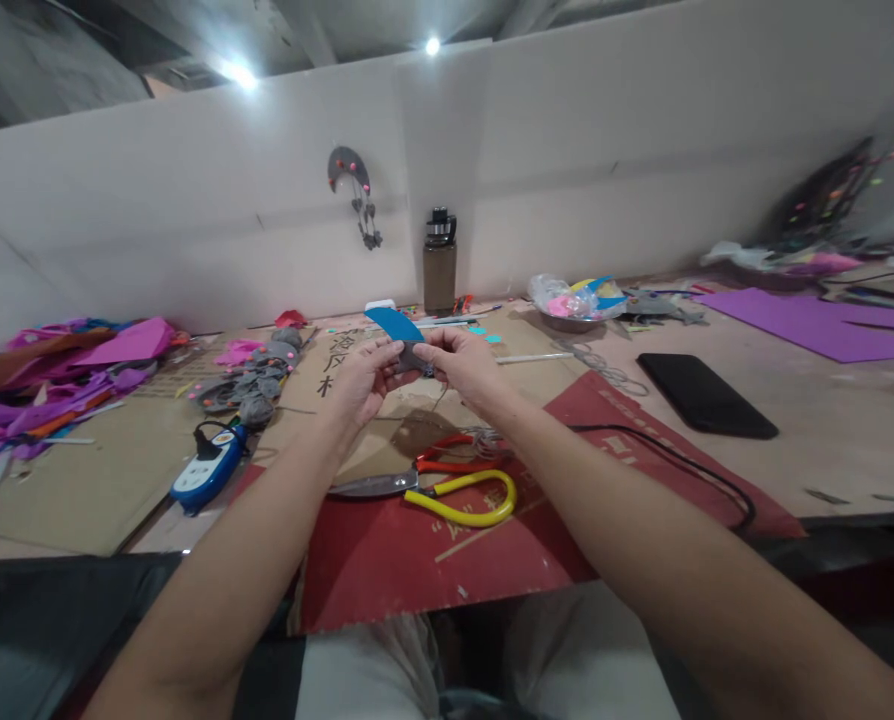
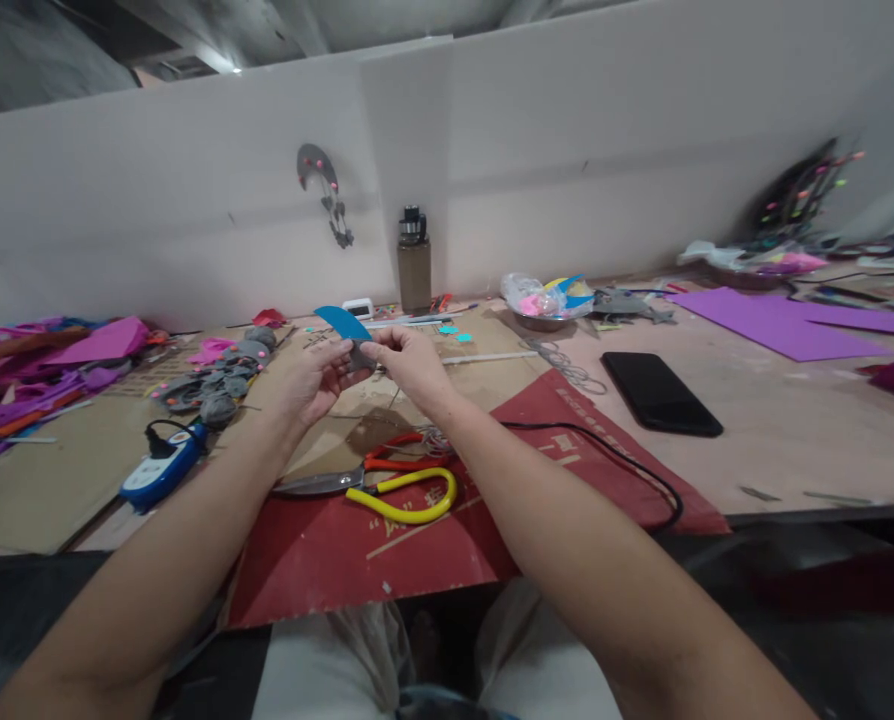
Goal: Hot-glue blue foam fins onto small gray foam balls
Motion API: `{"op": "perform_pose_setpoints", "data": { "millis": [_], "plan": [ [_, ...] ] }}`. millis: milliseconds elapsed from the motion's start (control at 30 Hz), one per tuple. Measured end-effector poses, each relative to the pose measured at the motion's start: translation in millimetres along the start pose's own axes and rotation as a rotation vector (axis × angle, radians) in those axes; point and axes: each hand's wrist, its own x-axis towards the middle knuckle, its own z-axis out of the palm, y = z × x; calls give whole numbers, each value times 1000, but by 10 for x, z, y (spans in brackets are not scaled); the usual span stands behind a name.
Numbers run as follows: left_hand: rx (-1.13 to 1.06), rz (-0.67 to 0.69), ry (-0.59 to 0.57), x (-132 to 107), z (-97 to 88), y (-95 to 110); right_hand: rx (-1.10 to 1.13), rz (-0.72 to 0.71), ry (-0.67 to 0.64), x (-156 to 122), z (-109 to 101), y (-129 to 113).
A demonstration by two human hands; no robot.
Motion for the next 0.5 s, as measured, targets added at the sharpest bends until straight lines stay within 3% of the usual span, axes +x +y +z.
{"op": "perform_pose_setpoints", "data": {
  "millis": [133, 333, 500],
  "plan": [
    [-7, -21, -44, 21, -24, -4, 5, 4, -1, 25, -28, 11],
    [-29, 31, 123, 39, -27, -3, -233, -106, 67, 44, -7, 76],
    [-3, 63, 193, 51, -41, -5, -340, -173, 98, 49, -9, 122]
  ]
}}
